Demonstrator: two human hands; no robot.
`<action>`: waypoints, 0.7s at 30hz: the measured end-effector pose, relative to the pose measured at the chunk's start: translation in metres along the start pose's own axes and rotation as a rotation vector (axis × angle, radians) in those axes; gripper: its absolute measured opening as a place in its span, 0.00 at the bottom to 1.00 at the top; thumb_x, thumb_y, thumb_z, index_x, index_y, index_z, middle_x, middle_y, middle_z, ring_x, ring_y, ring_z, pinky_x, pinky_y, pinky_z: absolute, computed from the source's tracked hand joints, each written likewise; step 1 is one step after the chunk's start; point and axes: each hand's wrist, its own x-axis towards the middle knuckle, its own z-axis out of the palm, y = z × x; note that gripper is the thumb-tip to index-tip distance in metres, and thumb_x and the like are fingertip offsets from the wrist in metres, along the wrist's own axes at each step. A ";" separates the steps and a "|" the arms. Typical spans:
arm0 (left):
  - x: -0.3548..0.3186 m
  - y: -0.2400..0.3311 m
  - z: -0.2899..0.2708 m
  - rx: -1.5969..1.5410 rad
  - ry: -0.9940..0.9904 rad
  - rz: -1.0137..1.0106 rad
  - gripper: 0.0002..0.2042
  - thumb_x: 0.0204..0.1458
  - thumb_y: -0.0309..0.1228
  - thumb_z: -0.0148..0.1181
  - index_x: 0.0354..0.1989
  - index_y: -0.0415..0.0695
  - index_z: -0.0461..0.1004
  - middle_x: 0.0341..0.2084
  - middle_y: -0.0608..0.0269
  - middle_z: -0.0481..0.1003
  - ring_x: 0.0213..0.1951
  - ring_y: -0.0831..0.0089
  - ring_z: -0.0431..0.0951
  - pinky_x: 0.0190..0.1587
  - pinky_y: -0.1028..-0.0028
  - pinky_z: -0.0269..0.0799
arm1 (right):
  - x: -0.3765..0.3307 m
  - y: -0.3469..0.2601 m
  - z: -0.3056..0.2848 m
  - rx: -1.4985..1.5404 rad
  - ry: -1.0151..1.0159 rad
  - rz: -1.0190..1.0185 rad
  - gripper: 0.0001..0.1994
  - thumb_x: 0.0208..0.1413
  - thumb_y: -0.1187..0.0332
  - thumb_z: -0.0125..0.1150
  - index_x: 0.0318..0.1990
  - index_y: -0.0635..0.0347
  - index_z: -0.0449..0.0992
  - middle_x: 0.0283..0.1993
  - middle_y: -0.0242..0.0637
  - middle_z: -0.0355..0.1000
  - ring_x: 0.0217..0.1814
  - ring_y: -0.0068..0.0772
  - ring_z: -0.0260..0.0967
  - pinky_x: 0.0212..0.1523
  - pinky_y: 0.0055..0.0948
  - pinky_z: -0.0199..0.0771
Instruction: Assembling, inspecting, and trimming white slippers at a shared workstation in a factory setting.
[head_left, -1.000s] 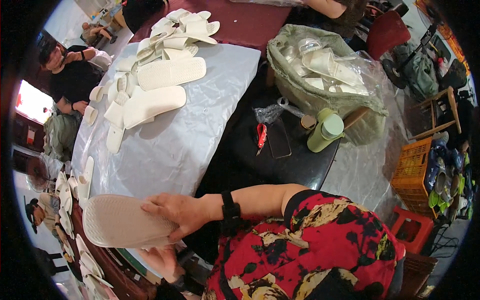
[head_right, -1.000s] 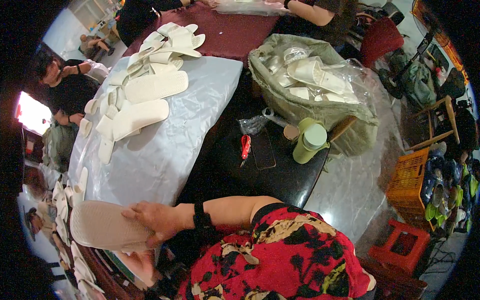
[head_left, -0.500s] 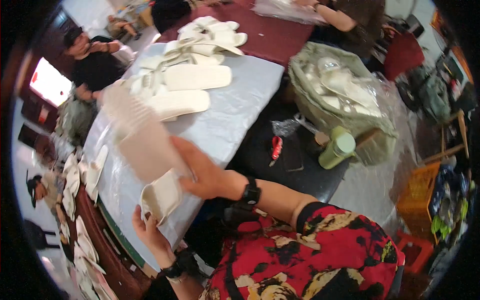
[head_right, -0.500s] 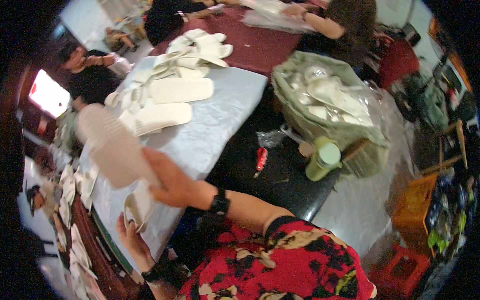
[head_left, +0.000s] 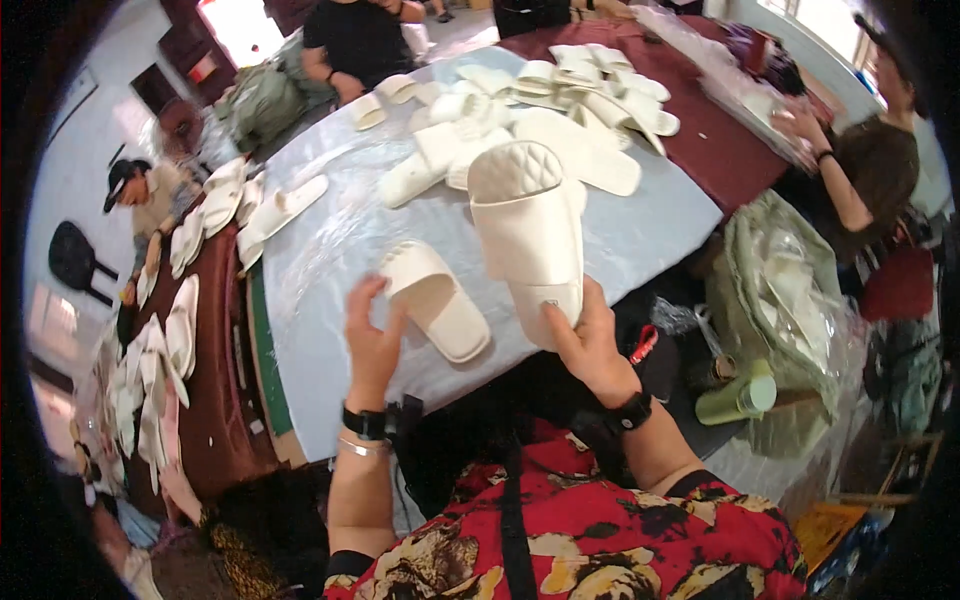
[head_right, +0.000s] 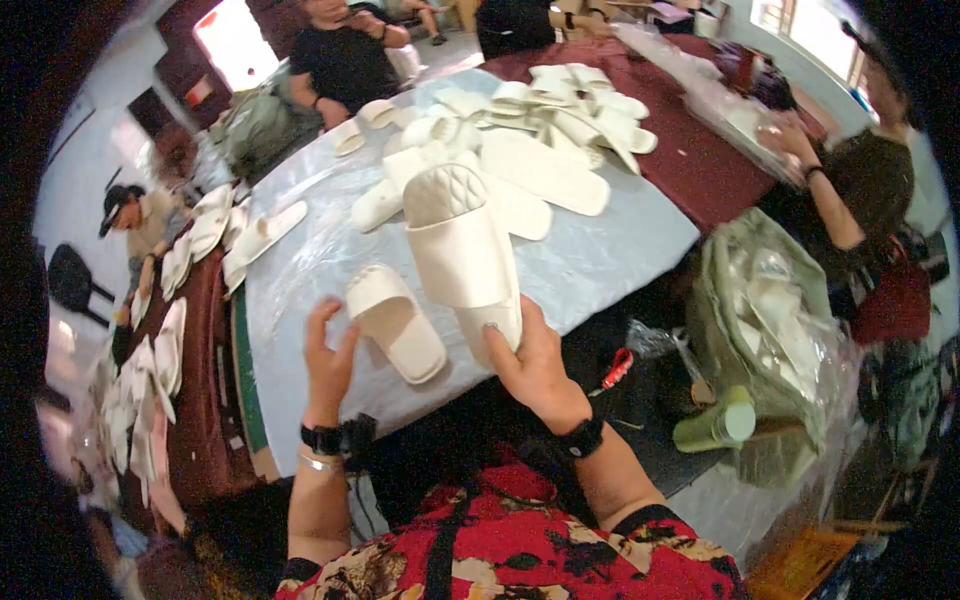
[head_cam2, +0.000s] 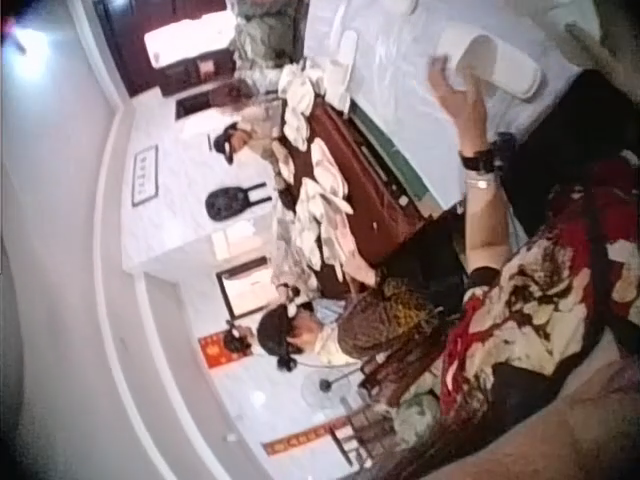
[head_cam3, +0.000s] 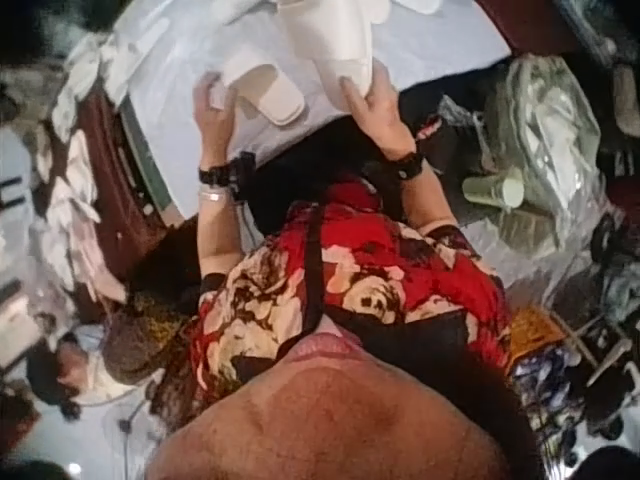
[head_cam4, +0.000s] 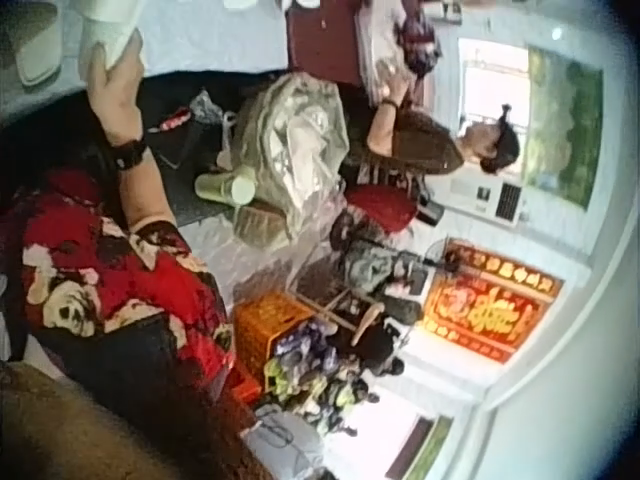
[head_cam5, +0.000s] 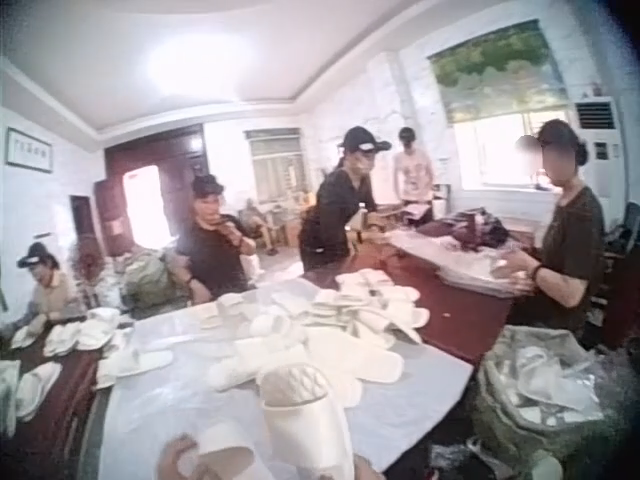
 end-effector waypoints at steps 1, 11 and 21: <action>-0.013 0.001 0.007 -0.268 -0.080 -0.186 0.20 0.50 0.25 0.61 0.52 0.40 0.67 0.53 0.51 0.66 0.52 0.61 0.68 0.53 0.67 0.66 | 0.000 0.001 0.005 0.032 -0.017 -0.059 0.22 0.56 0.66 0.55 0.55 0.69 0.62 0.38 0.55 0.73 0.40 0.47 0.75 0.39 0.37 0.73; -0.086 0.016 0.003 -0.786 0.171 -0.651 0.17 0.57 0.27 0.55 0.54 0.39 0.61 0.44 0.62 0.72 0.44 0.76 0.72 0.45 0.75 0.70 | -0.011 -0.010 0.072 -0.170 -0.592 -0.301 0.27 0.49 0.64 0.61 0.55 0.69 0.64 0.30 0.52 0.70 0.33 0.54 0.69 0.34 0.42 0.70; -0.088 -0.038 -0.026 -0.530 0.213 -0.629 0.23 0.54 0.25 0.56 0.57 0.36 0.57 0.44 0.55 0.72 0.43 0.73 0.73 0.45 0.74 0.72 | 0.001 0.031 0.089 -0.543 -0.503 -0.511 0.19 0.44 0.61 0.64 0.43 0.60 0.74 0.46 0.47 0.68 0.51 0.51 0.63 0.51 0.45 0.61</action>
